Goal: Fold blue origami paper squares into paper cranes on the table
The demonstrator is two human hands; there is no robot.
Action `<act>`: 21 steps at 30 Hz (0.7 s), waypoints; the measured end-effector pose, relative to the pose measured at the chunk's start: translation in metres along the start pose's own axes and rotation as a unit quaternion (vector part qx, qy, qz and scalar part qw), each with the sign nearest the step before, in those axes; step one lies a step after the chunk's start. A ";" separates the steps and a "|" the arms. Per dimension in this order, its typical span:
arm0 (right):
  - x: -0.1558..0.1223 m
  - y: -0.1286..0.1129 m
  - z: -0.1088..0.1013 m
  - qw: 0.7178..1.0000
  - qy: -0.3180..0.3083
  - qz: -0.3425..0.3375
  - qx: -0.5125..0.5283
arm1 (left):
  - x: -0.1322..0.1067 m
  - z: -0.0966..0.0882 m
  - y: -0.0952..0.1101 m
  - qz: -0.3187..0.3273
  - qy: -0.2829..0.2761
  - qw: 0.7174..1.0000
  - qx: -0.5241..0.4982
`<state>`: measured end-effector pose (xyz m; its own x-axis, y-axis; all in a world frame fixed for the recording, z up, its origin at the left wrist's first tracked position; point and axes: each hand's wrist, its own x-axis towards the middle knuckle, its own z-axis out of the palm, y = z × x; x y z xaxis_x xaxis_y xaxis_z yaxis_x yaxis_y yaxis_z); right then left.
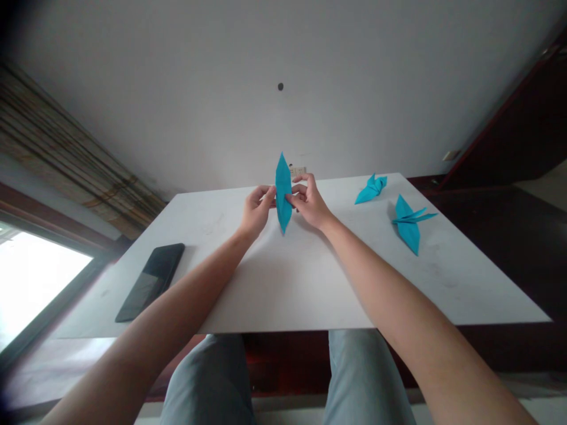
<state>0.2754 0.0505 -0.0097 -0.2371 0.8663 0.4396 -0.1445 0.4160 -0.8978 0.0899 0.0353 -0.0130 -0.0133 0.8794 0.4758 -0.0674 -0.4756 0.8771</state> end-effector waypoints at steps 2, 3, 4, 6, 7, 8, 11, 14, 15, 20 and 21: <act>0.001 -0.003 -0.002 1.000 0.013 0.007 -0.007 | 0.000 0.000 0.000 -0.006 -0.013 1.000 0.001; 0.002 -0.004 -0.003 1.000 0.016 0.009 -0.013 | -0.001 0.000 0.000 -0.008 -0.015 1.000 0.002; 0.002 -0.004 -0.003 1.000 0.014 0.011 -0.021 | -0.001 -0.001 0.000 -0.011 -0.017 1.000 0.002; 0.002 -0.005 -0.004 0.999 0.005 0.012 -0.038 | -0.002 -0.001 0.000 -0.015 -0.018 1.000 0.000; 0.001 -0.005 -0.005 0.999 0.000 0.010 -0.044 | -0.003 -0.001 0.000 -0.017 -0.017 1.000 -0.001; 0.001 -0.005 -0.005 0.999 -0.002 0.006 -0.049 | -0.003 -0.002 0.000 -0.017 -0.016 1.000 -0.002; 0.001 -0.005 -0.004 0.998 0.007 -0.004 -0.056 | -0.003 -0.003 0.001 -0.005 -0.010 1.000 0.006; 0.001 -0.005 -0.004 0.998 0.011 -0.001 -0.059 | -0.001 -0.002 0.002 0.022 -0.008 1.000 0.005; 0.001 -0.006 -0.004 0.998 0.013 -0.001 -0.062 | -0.001 -0.002 0.002 0.029 -0.007 1.000 -0.003; 0.000 -0.007 -0.005 0.996 0.029 -0.008 -0.086 | 0.002 -0.002 0.001 0.020 -0.007 1.000 -0.013; 0.000 -0.007 -0.005 0.996 0.029 -0.009 -0.088 | 0.002 -0.002 0.000 0.016 -0.011 1.000 -0.006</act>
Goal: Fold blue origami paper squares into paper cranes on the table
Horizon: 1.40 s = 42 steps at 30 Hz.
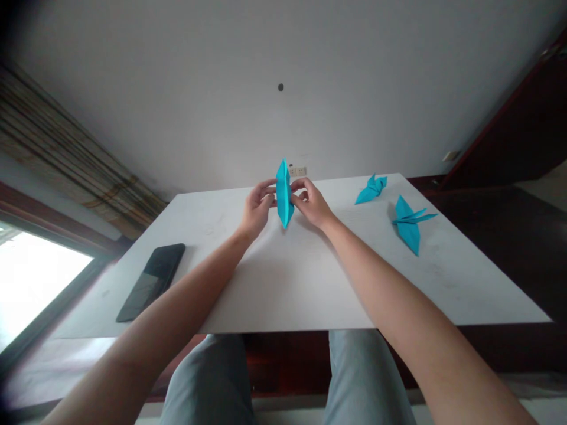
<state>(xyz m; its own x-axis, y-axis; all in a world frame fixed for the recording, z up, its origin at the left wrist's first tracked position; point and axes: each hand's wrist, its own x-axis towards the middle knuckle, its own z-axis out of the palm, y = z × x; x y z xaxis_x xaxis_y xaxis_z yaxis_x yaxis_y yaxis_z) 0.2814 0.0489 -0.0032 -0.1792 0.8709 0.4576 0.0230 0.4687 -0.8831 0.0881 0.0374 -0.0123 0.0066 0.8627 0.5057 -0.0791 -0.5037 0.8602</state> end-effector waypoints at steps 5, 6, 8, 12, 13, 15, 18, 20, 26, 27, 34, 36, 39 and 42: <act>-0.001 0.000 -0.002 1.000 0.006 -0.002 -0.006 | 0.000 -0.004 -0.004 0.001 -0.028 0.999 0.034; -0.001 0.000 -0.002 1.000 0.008 0.001 -0.009 | 0.000 -0.005 -0.004 0.006 -0.028 0.998 0.047; -0.001 0.001 -0.003 1.000 0.003 0.005 -0.021 | -0.001 -0.006 -0.002 0.018 -0.026 0.996 0.078; 0.001 0.000 -0.006 0.999 0.032 -0.013 -0.037 | -0.005 -0.006 0.005 0.040 -0.031 0.991 0.123; 0.001 -0.002 -0.007 0.998 0.042 -0.021 -0.036 | -0.006 -0.005 0.007 0.045 -0.033 0.990 0.130; 0.001 -0.004 -0.008 0.998 0.038 -0.036 -0.035 | -0.008 -0.003 0.010 0.053 -0.035 0.989 0.135; 0.001 -0.007 -0.009 0.997 -0.012 -0.052 -0.056 | -0.010 -0.001 0.013 0.052 -0.036 0.989 0.132; 0.000 -0.006 -0.009 0.996 -0.034 -0.052 -0.063 | -0.009 -0.001 0.014 0.042 -0.035 0.990 0.129; 0.000 -0.002 -0.004 0.998 -0.034 -0.044 -0.014 | -0.008 -0.001 0.013 0.028 -0.051 0.992 0.111; 0.000 -0.004 -0.004 0.999 -0.029 -0.042 -0.010 | -0.008 -0.001 0.013 0.035 -0.057 0.992 0.111; -0.005 -0.015 -0.003 0.999 0.000 -0.038 -0.025 | -0.007 -0.003 0.015 0.107 -0.046 0.983 0.143; -0.005 -0.016 -0.002 0.998 0.013 -0.044 -0.032 | -0.008 -0.003 0.015 0.101 -0.054 0.984 0.134; -0.005 -0.016 -0.002 0.997 0.026 -0.062 -0.035 | -0.009 -0.001 0.015 0.072 -0.052 0.989 0.119; -0.004 -0.016 -0.002 0.998 0.021 -0.061 -0.022 | -0.009 0.001 0.012 0.043 -0.031 0.996 0.077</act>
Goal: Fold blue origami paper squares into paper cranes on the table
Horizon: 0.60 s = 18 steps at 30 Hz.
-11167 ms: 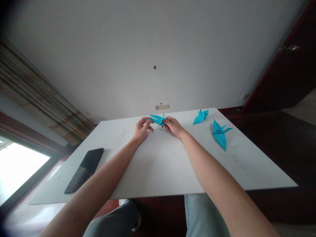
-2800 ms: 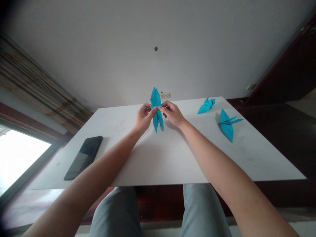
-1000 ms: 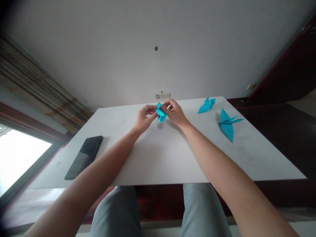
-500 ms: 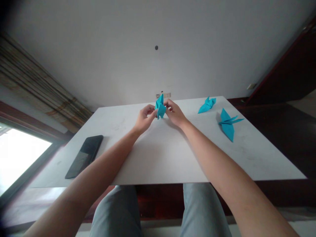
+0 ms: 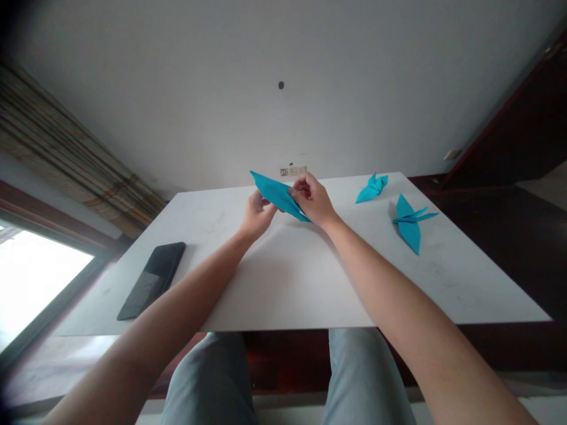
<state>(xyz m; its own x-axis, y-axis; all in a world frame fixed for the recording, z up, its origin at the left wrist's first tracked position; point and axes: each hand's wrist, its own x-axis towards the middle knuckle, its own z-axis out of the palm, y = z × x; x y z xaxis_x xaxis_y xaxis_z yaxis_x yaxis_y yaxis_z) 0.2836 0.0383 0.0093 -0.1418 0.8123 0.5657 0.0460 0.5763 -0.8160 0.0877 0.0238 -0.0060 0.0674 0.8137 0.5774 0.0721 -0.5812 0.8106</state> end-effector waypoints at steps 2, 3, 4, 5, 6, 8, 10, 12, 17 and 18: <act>0.001 0.000 0.000 0.999 -0.009 0.014 0.029 | 0.002 0.001 -0.002 -0.012 0.011 0.999 -0.040; 0.001 0.000 0.000 0.999 -0.013 0.022 0.045 | 0.004 0.001 -0.003 -0.018 0.012 0.998 -0.059; 0.002 0.001 0.000 0.998 -0.014 0.027 0.060 | 0.005 0.001 -0.003 -0.024 0.009 0.997 -0.076; 0.003 0.001 0.001 0.997 -0.011 0.027 0.072 | 0.006 0.001 -0.003 -0.032 0.002 0.995 -0.089; 0.003 0.002 0.001 0.997 -0.007 0.023 0.078 | 0.007 0.001 -0.003 -0.042 -0.006 0.994 -0.101; 0.004 0.003 0.001 0.997 0.005 0.007 0.080 | 0.009 0.002 -0.003 -0.058 -0.020 0.991 -0.122; 0.005 0.006 0.001 0.997 0.013 -0.003 0.078 | 0.009 0.003 -0.003 -0.066 -0.022 0.987 -0.142; 0.006 0.008 0.001 0.997 0.005 0.006 0.078 | 0.009 0.003 -0.005 -0.071 -0.014 0.985 -0.155; 0.004 0.008 0.003 0.999 -0.033 0.025 0.034 | 0.010 0.001 -0.009 -0.102 0.008 0.979 -0.179; 0.003 0.007 0.003 0.999 -0.029 0.020 0.017 | 0.010 0.000 -0.010 -0.110 0.013 0.977 -0.181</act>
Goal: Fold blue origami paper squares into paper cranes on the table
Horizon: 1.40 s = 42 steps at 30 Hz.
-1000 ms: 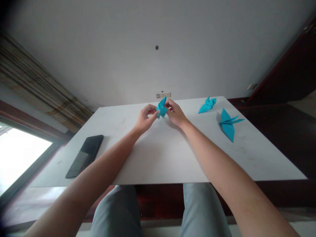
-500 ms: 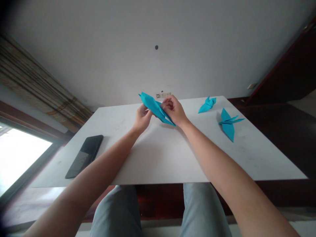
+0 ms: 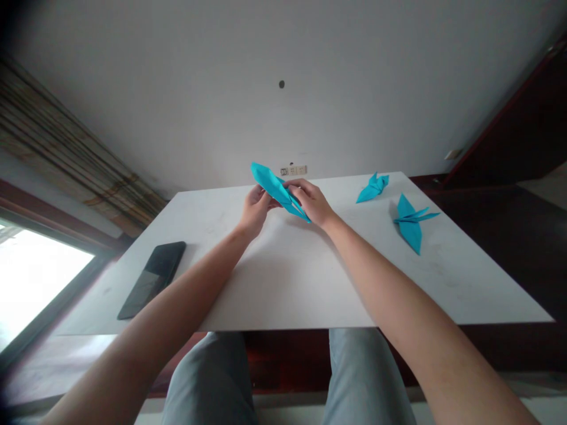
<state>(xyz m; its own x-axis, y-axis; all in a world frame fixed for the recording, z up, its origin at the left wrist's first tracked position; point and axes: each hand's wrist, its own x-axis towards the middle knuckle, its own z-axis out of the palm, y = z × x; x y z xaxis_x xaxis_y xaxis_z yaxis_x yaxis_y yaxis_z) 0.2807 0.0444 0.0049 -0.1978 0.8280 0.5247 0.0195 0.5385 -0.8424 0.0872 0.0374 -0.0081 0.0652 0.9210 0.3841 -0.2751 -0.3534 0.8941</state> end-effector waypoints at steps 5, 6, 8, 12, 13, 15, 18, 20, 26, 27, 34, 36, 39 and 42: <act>-0.001 0.002 -0.001 0.997 0.014 -0.008 -0.078 | -0.001 -0.001 0.004 -0.035 0.026 0.999 0.017; 0.000 0.003 -0.001 0.996 0.015 -0.010 -0.086 | -0.001 -0.001 0.005 -0.040 0.032 0.998 0.020; 0.001 0.004 -0.001 0.996 0.012 -0.006 -0.085 | -0.002 0.001 0.007 -0.047 0.041 0.998 0.021; 0.002 0.004 0.000 0.999 0.000 0.021 -0.046 | -0.003 0.001 0.008 -0.061 0.031 0.997 0.026; 0.002 0.004 0.000 0.999 0.001 0.023 -0.040 | -0.003 0.000 0.008 -0.062 0.031 0.997 0.030; 0.003 0.005 0.000 0.999 0.006 0.020 -0.038 | -0.003 -0.001 0.006 -0.056 0.037 0.997 0.038; 0.003 0.008 0.001 0.999 0.009 0.014 -0.042 | -0.001 -0.003 0.002 -0.038 0.045 0.997 0.051; 0.004 0.012 0.001 0.999 0.009 0.014 -0.035 | -0.001 -0.004 -0.001 -0.027 0.039 0.998 0.042; 0.004 0.015 -0.002 1.000 0.022 0.012 0.002 | 0.002 -0.005 -0.002 -0.010 0.071 0.997 -0.010; 0.004 0.013 -0.002 1.000 0.020 0.008 -0.005 | 0.002 -0.004 -0.001 -0.010 0.077 0.997 -0.006; -0.003 0.001 0.001 0.997 -0.023 0.067 -0.024 | -0.001 -0.003 0.004 0.007 0.068 0.998 0.010; -0.004 0.002 0.002 0.997 0.001 0.054 -0.052 | -0.001 -0.003 0.003 0.024 0.061 0.998 0.012; -0.005 0.002 0.003 0.995 0.033 0.031 -0.092 | -0.001 0.000 0.001 0.047 0.055 0.997 0.019; -0.005 -0.001 0.002 0.992 0.055 0.016 -0.112 | -0.002 0.003 0.003 0.052 0.047 0.997 0.025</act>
<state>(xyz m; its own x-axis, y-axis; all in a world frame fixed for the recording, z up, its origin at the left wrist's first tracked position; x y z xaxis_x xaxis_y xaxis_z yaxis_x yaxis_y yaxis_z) 0.2797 0.0395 0.0024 -0.0862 0.8508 0.5184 0.2437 0.5225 -0.8170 0.0890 0.0344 -0.0058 -0.0520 0.8895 0.4539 -0.2268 -0.4532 0.8621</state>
